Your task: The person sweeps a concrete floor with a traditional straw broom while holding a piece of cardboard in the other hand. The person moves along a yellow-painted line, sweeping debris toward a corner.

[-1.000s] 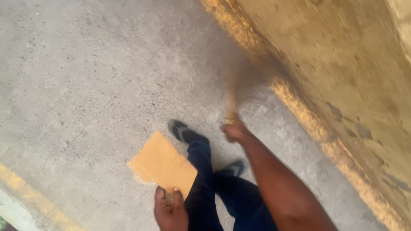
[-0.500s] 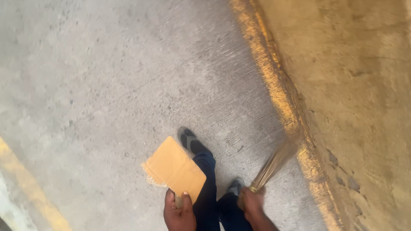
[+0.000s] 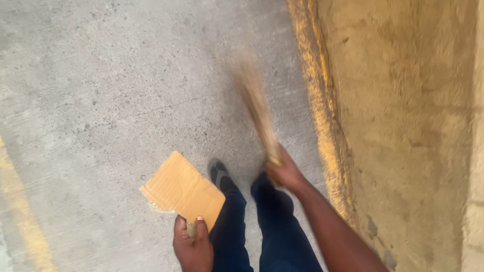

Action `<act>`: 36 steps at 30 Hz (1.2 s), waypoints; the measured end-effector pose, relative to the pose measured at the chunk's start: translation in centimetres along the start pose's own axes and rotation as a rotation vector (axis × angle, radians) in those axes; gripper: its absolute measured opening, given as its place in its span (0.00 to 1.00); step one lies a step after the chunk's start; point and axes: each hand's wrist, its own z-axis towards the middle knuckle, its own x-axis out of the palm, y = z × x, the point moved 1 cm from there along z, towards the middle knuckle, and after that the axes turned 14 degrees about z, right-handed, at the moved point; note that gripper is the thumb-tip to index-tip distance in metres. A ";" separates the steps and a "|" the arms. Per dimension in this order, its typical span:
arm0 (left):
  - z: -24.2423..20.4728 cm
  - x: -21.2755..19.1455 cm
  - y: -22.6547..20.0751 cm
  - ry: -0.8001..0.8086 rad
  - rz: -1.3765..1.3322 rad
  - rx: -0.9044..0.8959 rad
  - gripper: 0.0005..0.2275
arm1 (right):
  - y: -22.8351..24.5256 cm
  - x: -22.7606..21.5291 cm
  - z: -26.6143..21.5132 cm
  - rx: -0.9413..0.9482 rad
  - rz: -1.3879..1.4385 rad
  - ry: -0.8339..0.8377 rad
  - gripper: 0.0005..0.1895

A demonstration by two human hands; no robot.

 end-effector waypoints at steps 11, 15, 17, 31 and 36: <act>2.0 7.0 -4.1 -0.144 -0.112 -0.203 0.16 | -4.2 -15.4 5.2 0.606 0.943 -0.810 0.13; 2.5 10.5 -6.6 -0.186 -0.044 -0.198 0.15 | 9.2 -7.8 21.4 0.331 0.737 -0.205 0.11; 3.0 12.7 -8.0 -0.197 -0.075 -0.168 0.16 | 16.0 -5.0 25.1 0.279 0.130 -0.015 0.21; 1.7 16.3 -10.1 -0.500 -0.324 -0.407 0.17 | 12.8 -6.5 14.5 0.435 -0.055 -0.269 0.25; 0.3 16.5 -7.1 -0.614 -0.299 -0.542 0.15 | 19.2 2.8 19.8 0.285 -0.643 0.452 0.50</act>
